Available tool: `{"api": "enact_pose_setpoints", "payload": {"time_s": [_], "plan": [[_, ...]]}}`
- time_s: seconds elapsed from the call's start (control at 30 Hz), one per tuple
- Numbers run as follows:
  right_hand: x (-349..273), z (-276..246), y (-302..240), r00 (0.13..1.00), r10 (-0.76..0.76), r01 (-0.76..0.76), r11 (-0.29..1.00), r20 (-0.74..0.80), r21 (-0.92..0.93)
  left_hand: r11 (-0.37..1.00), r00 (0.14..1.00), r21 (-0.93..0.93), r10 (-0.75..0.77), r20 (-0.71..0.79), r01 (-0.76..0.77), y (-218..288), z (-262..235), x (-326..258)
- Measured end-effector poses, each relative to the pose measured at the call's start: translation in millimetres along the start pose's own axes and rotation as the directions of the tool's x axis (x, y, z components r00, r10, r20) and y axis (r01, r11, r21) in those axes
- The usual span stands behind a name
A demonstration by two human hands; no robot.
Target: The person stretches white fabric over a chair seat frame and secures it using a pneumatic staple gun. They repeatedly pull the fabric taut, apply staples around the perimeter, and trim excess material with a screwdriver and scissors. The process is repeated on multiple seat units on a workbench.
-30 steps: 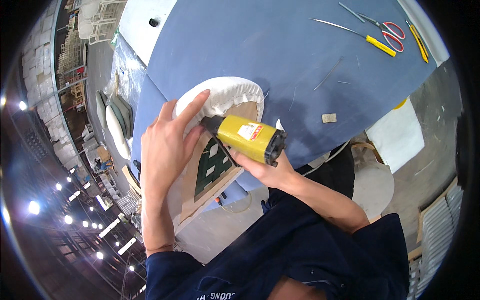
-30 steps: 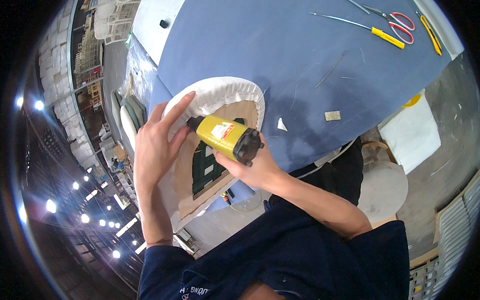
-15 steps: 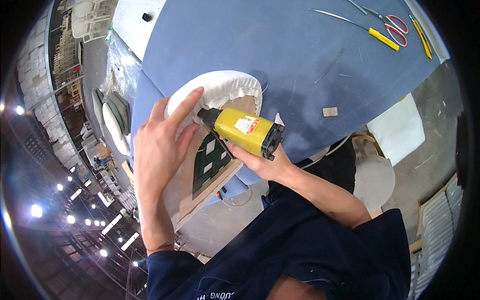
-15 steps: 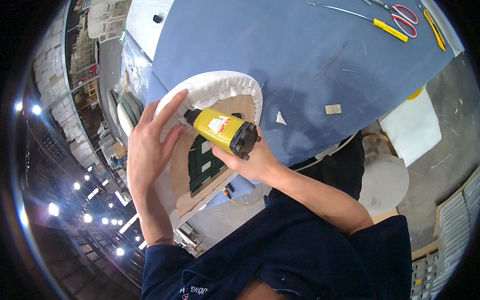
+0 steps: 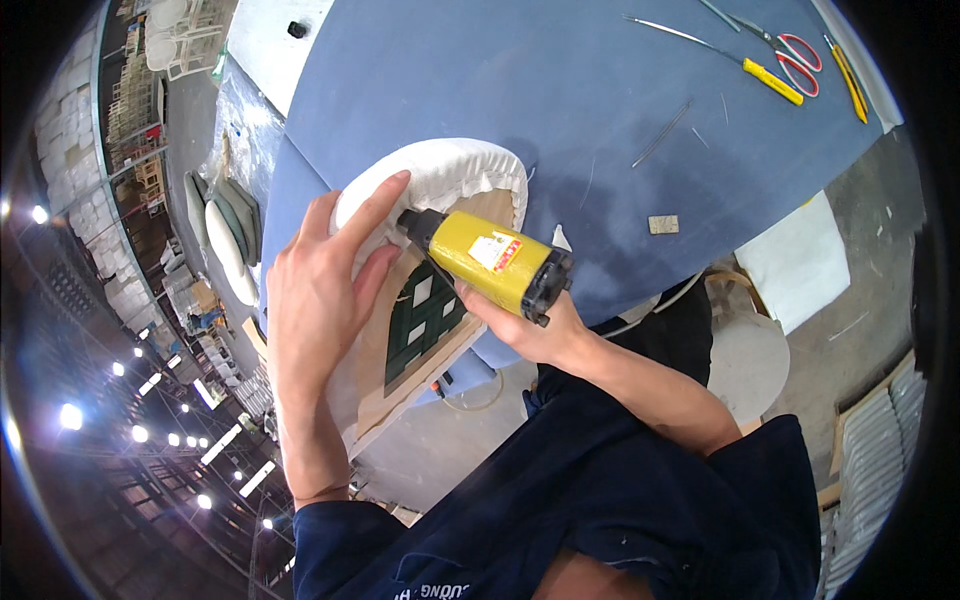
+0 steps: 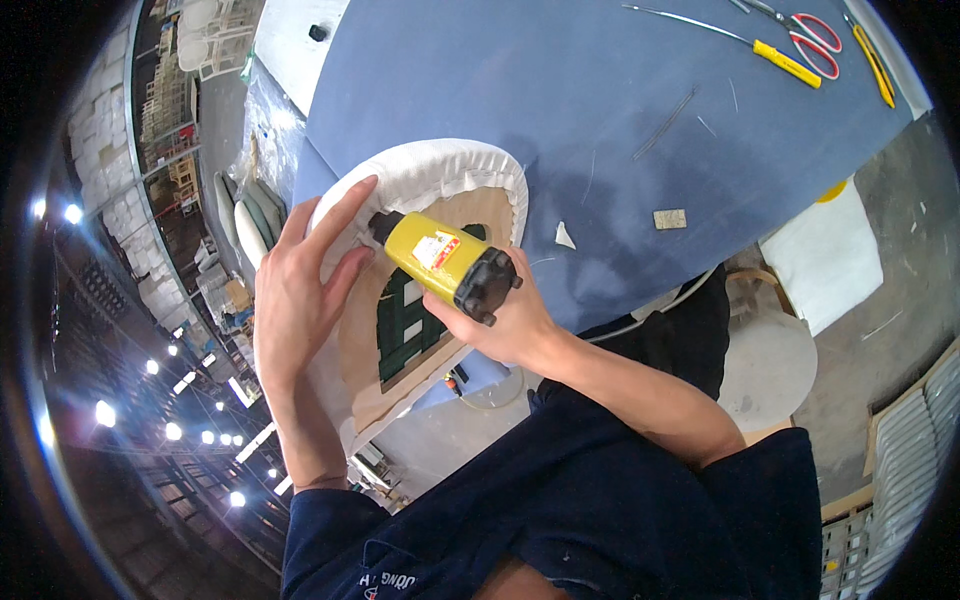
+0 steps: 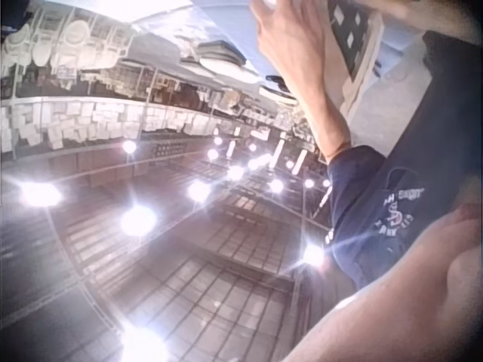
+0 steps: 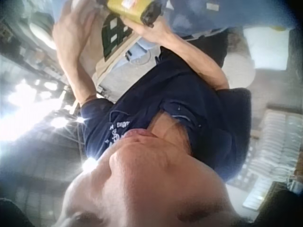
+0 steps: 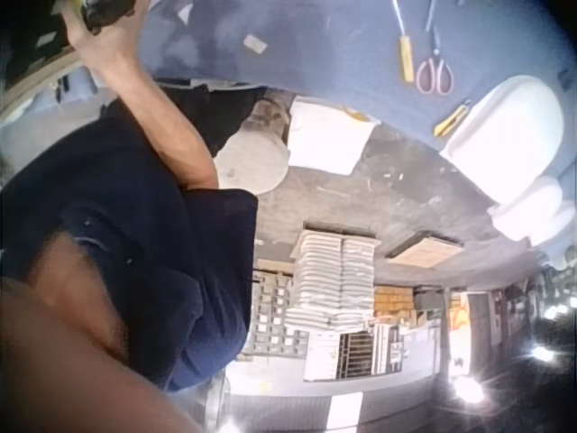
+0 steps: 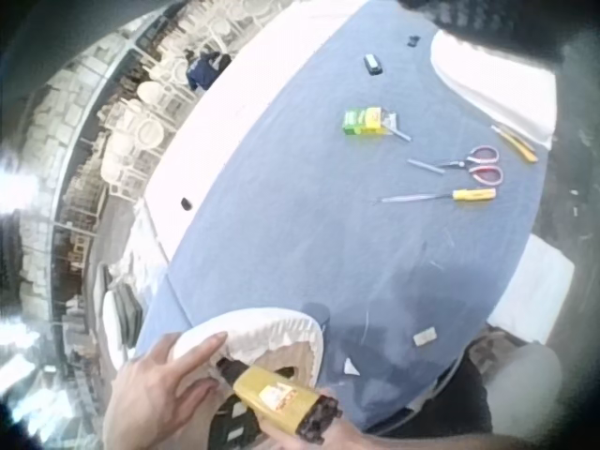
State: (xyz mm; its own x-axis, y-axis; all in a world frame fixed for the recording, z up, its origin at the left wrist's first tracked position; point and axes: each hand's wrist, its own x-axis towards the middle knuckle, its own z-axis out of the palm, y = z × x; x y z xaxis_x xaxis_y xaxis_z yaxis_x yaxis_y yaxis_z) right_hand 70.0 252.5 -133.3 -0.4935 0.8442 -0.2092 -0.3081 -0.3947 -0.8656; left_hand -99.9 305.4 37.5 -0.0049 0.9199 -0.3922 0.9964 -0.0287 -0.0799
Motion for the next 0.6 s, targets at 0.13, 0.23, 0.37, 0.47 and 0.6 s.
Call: {"api": "enact_pose_setpoints", "payload": {"time_s": [0.13,0.23,0.37,0.47,0.6], "plan": [[-0.8,-4.0,-3.6,0.999,0.032,-0.03,0.996,-0.021,0.09,0.999,0.999,-0.011,-0.034,0.043,0.034,-0.7,-2.4,-1.0],[-7.1,-5.5,-7.2,1.0,0.005,-0.005,0.998,-0.002,0.063,0.999,0.998,-0.023,-0.044,0.048,0.045,-2.2,-0.7,-1.9],[-6.9,3.7,4.0,0.996,-0.089,0.089,0.994,0.006,-0.069,0.997,0.995,0.029,-0.075,0.065,0.073,7.5,-4.1,0.2],[-5.9,0.8,3.2,0.999,-0.053,0.054,0.998,0.01,-0.041,0.997,0.995,-0.004,-0.073,0.074,0.074,1.4,-3.2,-3.5],[-10.8,-10.2,-11.9,0.985,0.175,-0.169,0.964,-0.011,0.204,0.997,0.994,0.005,-0.078,0.074,0.078,7.1,-5.5,-2.8]]}}
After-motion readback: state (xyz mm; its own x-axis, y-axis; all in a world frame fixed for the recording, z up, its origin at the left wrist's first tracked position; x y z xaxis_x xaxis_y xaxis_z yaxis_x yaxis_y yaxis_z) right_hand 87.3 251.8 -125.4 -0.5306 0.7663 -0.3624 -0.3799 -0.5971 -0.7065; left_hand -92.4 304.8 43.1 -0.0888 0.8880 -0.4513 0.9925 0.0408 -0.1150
